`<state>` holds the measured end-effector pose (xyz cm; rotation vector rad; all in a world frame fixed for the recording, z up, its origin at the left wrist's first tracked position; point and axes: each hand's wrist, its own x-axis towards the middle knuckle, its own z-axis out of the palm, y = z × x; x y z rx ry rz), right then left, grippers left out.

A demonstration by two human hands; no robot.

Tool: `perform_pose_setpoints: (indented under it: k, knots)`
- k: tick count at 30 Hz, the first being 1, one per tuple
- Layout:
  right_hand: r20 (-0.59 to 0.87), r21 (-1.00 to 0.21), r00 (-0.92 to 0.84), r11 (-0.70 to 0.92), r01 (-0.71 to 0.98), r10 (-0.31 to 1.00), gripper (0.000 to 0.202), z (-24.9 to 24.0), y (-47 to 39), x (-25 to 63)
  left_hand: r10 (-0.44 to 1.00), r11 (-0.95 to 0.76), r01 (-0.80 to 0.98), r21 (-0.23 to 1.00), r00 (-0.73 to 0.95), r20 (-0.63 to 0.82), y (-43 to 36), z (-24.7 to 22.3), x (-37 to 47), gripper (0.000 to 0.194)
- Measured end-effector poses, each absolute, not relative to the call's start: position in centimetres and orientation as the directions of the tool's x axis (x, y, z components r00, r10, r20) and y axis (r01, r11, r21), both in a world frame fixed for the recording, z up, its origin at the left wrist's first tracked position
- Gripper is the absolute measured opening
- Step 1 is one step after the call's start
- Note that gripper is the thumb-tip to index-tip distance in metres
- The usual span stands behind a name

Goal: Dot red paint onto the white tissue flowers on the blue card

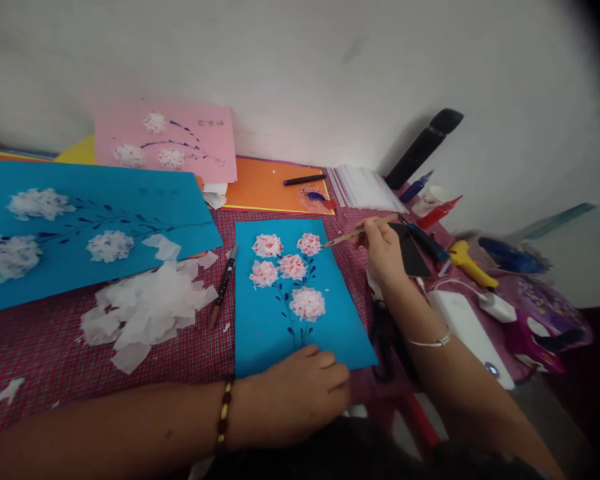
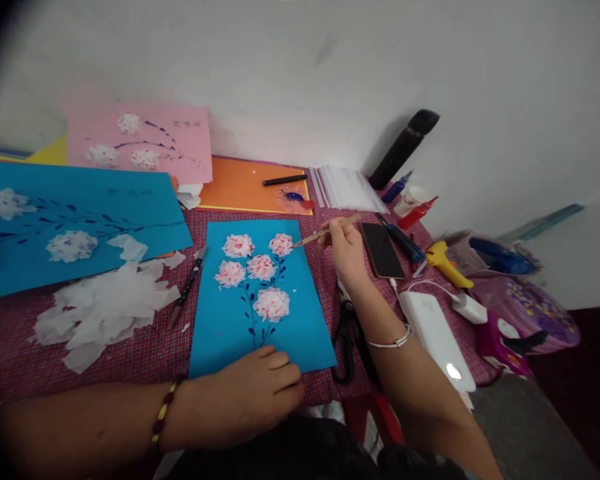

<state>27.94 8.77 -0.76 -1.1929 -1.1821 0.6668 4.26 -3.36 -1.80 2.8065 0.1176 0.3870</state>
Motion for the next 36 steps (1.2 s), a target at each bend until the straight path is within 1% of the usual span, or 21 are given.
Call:
perform_pose_setpoints:
  k: [6, 11, 13, 18, 21, 25, 30, 36]
  knots:
    - [0.362, -0.914, 0.227, 0.297, 0.275, 0.904, 0.03, -1.6, 8.8, 27.7, 0.114, -0.945, 0.033, 0.324, 0.966, 0.233, -3.3, -1.7, 4.4, 0.006]
    - [0.346, -0.914, 0.206, 0.28, 0.293, 0.916, 0.028, -2.0, 9.0, 28.0, 0.1, -0.946, 0.022, 0.325, 0.969, 0.225, -3.3, -1.7, 4.4, 0.005]
    - [0.346, -0.92, 0.21, 0.286, 0.27, 0.914, 0.027, -1.8, 8.9, 28.1, 0.1, -0.945, 0.022, 0.326, 0.969, 0.224, -3.3, -1.7, 4.4, 0.004]
    - [0.347, -0.938, 0.303, 0.321, 0.133, 0.887, 0.023, -1.1, 8.6, 28.6, 0.099, -0.942, 0.019, 0.336, 0.97, 0.223, -3.2, -1.7, 4.4, 0.003]
    - [0.335, -0.942, 0.303, 0.31, 0.13, 0.892, 0.021, -0.7, 8.3, 28.8, 0.1, -0.94, 0.019, 0.341, 0.97, 0.221, -3.1, -1.5, 4.3, 0.005]
    - [0.321, -0.945, 0.208, 0.299, 0.132, 0.924, 0.019, 0.2, 7.4, 28.4, 0.115, -0.937, 0.035, 0.347, 0.97, 0.213, -3.1, -1.3, 4.3, 0.006]
    - [0.288, -0.938, -0.067, 0.295, 0.18, 0.955, 0.018, 1.8, 5.4, 27.3, 0.106, -0.939, 0.028, 0.342, 0.972, 0.21, -3.0, -1.1, 4.3, 0.003]
    - [0.219, -0.926, -0.141, 0.251, 0.281, 0.965, 0.021, 2.1, 4.4, 26.4, 0.111, -0.933, 0.03, 0.358, 0.972, 0.208, -3.0, -1.2, 4.3, 0.004]
